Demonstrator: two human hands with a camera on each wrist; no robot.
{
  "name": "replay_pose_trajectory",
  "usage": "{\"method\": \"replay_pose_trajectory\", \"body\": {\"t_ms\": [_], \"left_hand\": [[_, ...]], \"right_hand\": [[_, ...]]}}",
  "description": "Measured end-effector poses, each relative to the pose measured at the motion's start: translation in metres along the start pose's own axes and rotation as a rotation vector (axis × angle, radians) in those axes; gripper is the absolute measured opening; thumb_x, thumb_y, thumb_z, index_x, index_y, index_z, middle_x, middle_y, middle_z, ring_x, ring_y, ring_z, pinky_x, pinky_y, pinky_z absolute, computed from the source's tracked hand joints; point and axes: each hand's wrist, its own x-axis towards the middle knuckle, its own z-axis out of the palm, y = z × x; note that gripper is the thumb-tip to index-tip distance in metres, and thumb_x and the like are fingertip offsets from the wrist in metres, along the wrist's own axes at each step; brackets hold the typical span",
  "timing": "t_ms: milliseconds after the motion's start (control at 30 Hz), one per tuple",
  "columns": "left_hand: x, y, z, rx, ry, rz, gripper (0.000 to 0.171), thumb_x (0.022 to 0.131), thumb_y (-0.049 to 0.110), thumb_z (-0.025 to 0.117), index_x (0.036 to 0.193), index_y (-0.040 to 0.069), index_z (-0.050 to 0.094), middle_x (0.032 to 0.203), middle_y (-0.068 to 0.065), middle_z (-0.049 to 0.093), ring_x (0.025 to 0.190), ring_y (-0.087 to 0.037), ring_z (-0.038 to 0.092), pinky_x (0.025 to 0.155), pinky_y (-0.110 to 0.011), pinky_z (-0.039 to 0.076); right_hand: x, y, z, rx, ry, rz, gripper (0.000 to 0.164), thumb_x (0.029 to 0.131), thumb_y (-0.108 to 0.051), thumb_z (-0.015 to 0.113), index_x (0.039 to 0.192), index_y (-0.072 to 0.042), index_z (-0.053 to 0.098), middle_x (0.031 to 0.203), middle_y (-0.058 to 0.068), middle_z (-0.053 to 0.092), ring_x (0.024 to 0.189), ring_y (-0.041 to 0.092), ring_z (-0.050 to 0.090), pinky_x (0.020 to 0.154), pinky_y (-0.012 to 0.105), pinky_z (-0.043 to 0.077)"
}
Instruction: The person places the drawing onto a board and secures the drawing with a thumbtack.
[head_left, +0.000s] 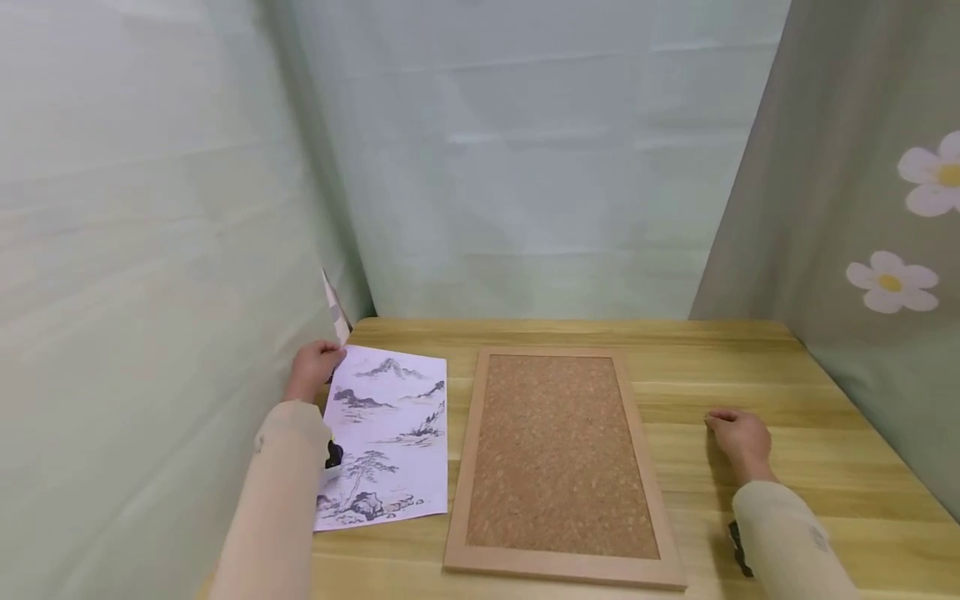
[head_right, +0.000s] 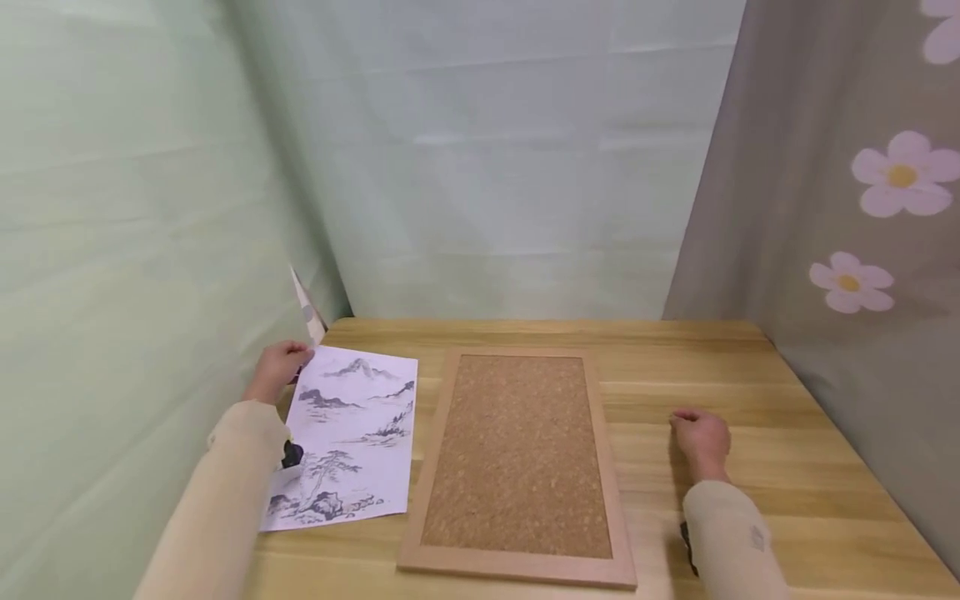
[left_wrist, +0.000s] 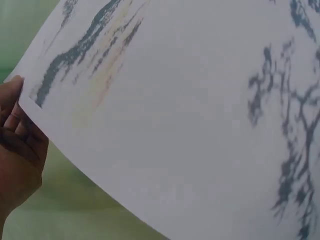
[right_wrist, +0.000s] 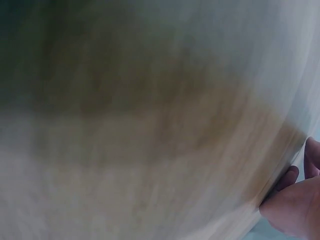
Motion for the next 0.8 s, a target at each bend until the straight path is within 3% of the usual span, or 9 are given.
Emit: {"method": "replay_pose_trajectory", "body": {"t_ms": [233, 467, 567, 667, 800], "left_hand": [[0.007, 0.025, -0.020, -0.136, -0.006, -0.012, 0.037, 0.103, 0.021, 0.054, 0.124, -0.009, 0.056, 0.108, -0.018, 0.059, 0.073, -0.010, 0.057, 0.063, -0.021, 0.051], [0.018, 0.050, -0.043, -0.294, 0.063, -0.093, 0.041, 0.103, 0.029, 0.054, 0.132, -0.001, 0.051, 0.109, -0.007, 0.053, 0.079, -0.010, 0.056, 0.066, -0.017, 0.051], [0.021, 0.067, -0.049, -0.408, 0.101, -0.128, 0.040, 0.102, 0.028, 0.056, 0.132, 0.003, 0.051, 0.108, -0.004, 0.053, 0.082, -0.011, 0.055, 0.065, -0.017, 0.050], [0.023, 0.082, -0.048, -0.526, 0.127, -0.133, 0.033, 0.101, 0.026, 0.058, 0.126, 0.005, 0.054, 0.102, -0.001, 0.054, 0.078, -0.009, 0.056, 0.062, -0.017, 0.050], [0.026, 0.102, -0.034, -0.652, 0.132, -0.130, 0.019, 0.100, 0.022, 0.060, 0.115, 0.010, 0.057, 0.096, 0.000, 0.056, 0.073, -0.010, 0.057, 0.060, -0.018, 0.050]], "right_hand": [[0.000, 0.002, -0.001, 0.021, 0.007, 0.011, 0.031, 0.096, -0.015, 0.057, 0.113, 0.010, 0.066, 0.119, 0.030, 0.062, 0.112, 0.050, 0.052, 0.098, 0.055, 0.036], [0.004, 0.002, 0.001, 0.024, 0.015, 0.008, 0.031, 0.096, -0.015, 0.057, 0.111, 0.010, 0.067, 0.117, 0.030, 0.063, 0.110, 0.050, 0.053, 0.097, 0.054, 0.037], [0.005, 0.002, 0.002, 0.028, 0.016, 0.005, 0.031, 0.096, -0.015, 0.057, 0.111, 0.009, 0.067, 0.118, 0.030, 0.063, 0.111, 0.050, 0.053, 0.097, 0.055, 0.037], [0.005, 0.000, 0.001, 0.032, 0.021, 0.003, 0.031, 0.096, -0.015, 0.057, 0.112, 0.009, 0.067, 0.118, 0.030, 0.063, 0.112, 0.050, 0.052, 0.098, 0.055, 0.037], [0.004, 0.000, 0.000, 0.033, 0.034, 0.001, 0.030, 0.095, -0.015, 0.058, 0.111, 0.009, 0.067, 0.118, 0.030, 0.063, 0.112, 0.050, 0.052, 0.097, 0.054, 0.037]]}}
